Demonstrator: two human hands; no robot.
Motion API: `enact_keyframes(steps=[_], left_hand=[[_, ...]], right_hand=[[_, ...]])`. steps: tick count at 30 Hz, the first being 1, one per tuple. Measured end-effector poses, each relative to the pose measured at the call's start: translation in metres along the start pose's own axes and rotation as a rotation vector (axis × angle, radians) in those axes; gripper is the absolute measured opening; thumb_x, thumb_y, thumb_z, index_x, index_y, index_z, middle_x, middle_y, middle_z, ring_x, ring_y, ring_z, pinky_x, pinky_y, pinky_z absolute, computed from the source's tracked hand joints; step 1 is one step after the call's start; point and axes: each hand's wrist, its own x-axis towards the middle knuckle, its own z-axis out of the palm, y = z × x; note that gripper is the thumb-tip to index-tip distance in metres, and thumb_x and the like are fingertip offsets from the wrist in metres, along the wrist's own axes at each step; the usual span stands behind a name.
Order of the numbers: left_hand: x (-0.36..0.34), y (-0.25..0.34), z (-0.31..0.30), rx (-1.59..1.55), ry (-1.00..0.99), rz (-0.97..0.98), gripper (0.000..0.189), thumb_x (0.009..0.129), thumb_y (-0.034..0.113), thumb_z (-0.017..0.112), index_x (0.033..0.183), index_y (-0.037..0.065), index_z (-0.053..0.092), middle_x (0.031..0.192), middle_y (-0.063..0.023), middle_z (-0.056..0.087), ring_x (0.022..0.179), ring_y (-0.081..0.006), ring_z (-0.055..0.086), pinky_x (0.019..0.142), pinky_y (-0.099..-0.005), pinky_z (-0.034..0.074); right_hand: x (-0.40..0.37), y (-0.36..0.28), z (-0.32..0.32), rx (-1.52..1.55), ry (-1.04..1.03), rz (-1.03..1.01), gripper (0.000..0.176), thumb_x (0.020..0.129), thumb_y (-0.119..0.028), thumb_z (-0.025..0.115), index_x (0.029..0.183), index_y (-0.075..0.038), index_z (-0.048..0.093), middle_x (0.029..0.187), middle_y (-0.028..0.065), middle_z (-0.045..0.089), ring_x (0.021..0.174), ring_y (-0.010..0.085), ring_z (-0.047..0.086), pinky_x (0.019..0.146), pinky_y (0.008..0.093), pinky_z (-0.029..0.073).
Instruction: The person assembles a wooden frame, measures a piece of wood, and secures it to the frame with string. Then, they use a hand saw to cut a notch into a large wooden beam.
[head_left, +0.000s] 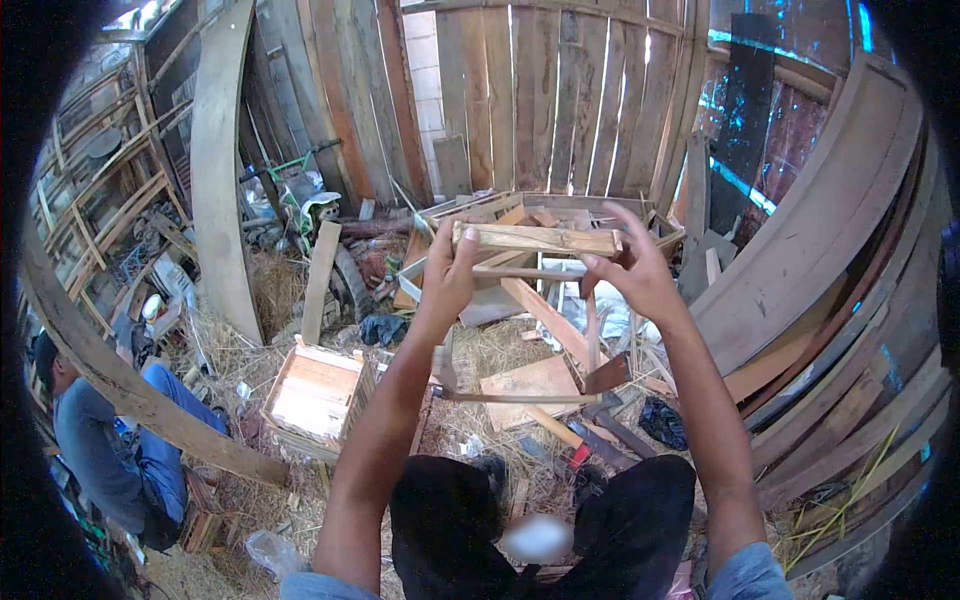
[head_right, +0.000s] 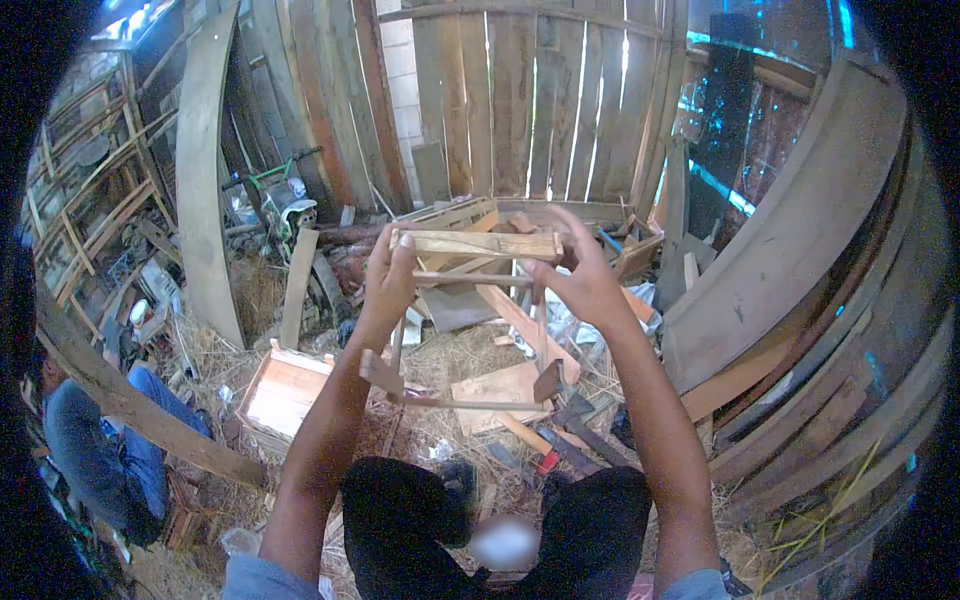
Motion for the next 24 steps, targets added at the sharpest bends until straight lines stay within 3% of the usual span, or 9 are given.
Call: enact_keyframes(steps=[2, 5, 6, 9, 13, 17, 21, 22, 24], left_hand=[[0.008, -0.010, 0.000, -0.119, 0.040, -0.151, 0.028, 0.105, 0.033, 0.050, 0.104, 0.006, 0.059, 0.077, 0.0056, 0.048, 0.068, -0.0066, 0.045, 0.064, -0.0228, 0.039], [-0.024, 0.012, -0.021, -0.323, 0.028, -0.453, 0.028, 0.105, 0.033, 0.050, 0.101, 0.007, 0.059, 0.074, 0.0057, 0.046, 0.064, -0.0063, 0.044, 0.059, -0.0236, 0.038], [-0.022, 0.013, -0.021, -0.382, 0.028, -0.533, 0.029, 0.105, 0.036, 0.050, 0.102, 0.008, 0.059, 0.072, 0.0042, 0.047, 0.061, -0.0081, 0.046, 0.056, -0.0256, 0.039], [-0.034, 0.015, -0.028, -0.418, -0.082, -0.622, 0.032, 0.104, 0.040, 0.051, 0.104, 0.008, 0.058, 0.071, 0.0029, 0.047, 0.060, -0.0096, 0.046, 0.055, -0.0266, 0.040], [-0.055, -0.007, -0.025, -0.489, -0.055, -0.784, 0.067, 0.100, 0.068, 0.032, 0.110, 0.008, 0.059, 0.076, -0.0011, 0.054, 0.062, -0.0135, 0.052, 0.056, -0.0290, 0.044], [-0.069, -0.013, -0.011, -0.379, -0.063, -0.687, 0.076, 0.099, 0.069, 0.031, 0.128, 0.003, 0.056, 0.084, -0.0028, 0.057, 0.064, -0.0147, 0.055, 0.059, -0.0294, 0.047], [-0.067, -0.046, -0.020, -0.288, -0.125, -0.573, 0.056, 0.104, 0.049, 0.045, 0.133, 0.002, 0.054, 0.084, -0.0011, 0.053, 0.058, -0.0091, 0.049, 0.051, -0.0245, 0.042], [-0.067, -0.051, -0.022, -0.394, -0.114, -0.569, 0.052, 0.104, 0.043, 0.047, 0.135, 0.002, 0.053, 0.082, -0.0001, 0.052, 0.056, -0.0069, 0.046, 0.049, -0.0231, 0.039], [-0.064, -0.057, -0.025, -0.387, -0.101, -0.564, 0.051, 0.105, 0.043, 0.046, 0.135, 0.002, 0.053, 0.081, 0.0002, 0.052, 0.056, -0.0067, 0.046, 0.048, -0.0227, 0.039]], right_hand=[[0.011, -0.004, -0.005, 0.163, 0.037, -0.077, 0.054, 0.095, -0.017, 0.068, 0.141, 0.002, 0.046, 0.119, 0.0144, 0.067, 0.105, 0.0207, 0.067, 0.089, 0.0287, 0.054], [-0.018, -0.015, 0.014, 0.321, 0.069, 0.033, 0.042, 0.096, -0.020, 0.068, 0.128, 0.004, 0.055, 0.102, 0.0091, 0.070, 0.084, 0.0161, 0.069, 0.075, 0.0311, 0.057], [-0.017, -0.024, 0.016, 0.323, 0.100, 0.028, 0.033, 0.097, -0.024, 0.066, 0.118, 0.002, 0.061, 0.096, 0.0076, 0.069, 0.078, 0.0131, 0.068, 0.066, 0.0282, 0.055], [-0.023, -0.014, 0.023, 0.301, 0.172, 0.102, 0.034, 0.099, -0.022, 0.064, 0.121, 0.004, 0.062, 0.100, 0.0087, 0.071, 0.080, 0.0104, 0.068, 0.066, 0.0237, 0.055], [-0.026, 0.014, 0.031, 0.378, 0.264, 0.204, 0.029, 0.100, -0.029, 0.062, 0.101, 0.000, 0.064, 0.088, 0.0048, 0.068, 0.060, 0.0060, 0.055, 0.048, 0.0213, 0.044], [-0.023, 0.038, 0.033, 0.457, 0.365, 0.274, 0.030, 0.100, -0.032, 0.061, 0.096, -0.002, 0.064, 0.083, 0.0039, 0.066, 0.057, 0.0067, 0.051, 0.045, 0.0219, 0.043], [-0.019, 0.055, 0.037, 0.501, 0.386, 0.241, 0.043, 0.103, -0.041, 0.053, 0.114, -0.002, 0.065, 0.089, 0.0060, 0.070, 0.063, 0.0077, 0.057, 0.051, 0.0224, 0.048], [-0.019, 0.055, 0.036, 0.484, 0.364, 0.285, 0.055, 0.105, -0.049, 0.042, 0.125, -0.002, 0.061, 0.094, 0.0084, 0.072, 0.066, 0.0108, 0.061, 0.054, 0.0248, 0.051], [-0.015, 0.052, 0.036, 0.626, 0.335, 0.299, 0.051, 0.105, -0.046, 0.042, 0.122, -0.002, 0.058, 0.097, 0.0135, 0.070, 0.069, 0.0172, 0.064, 0.055, 0.0284, 0.052]])
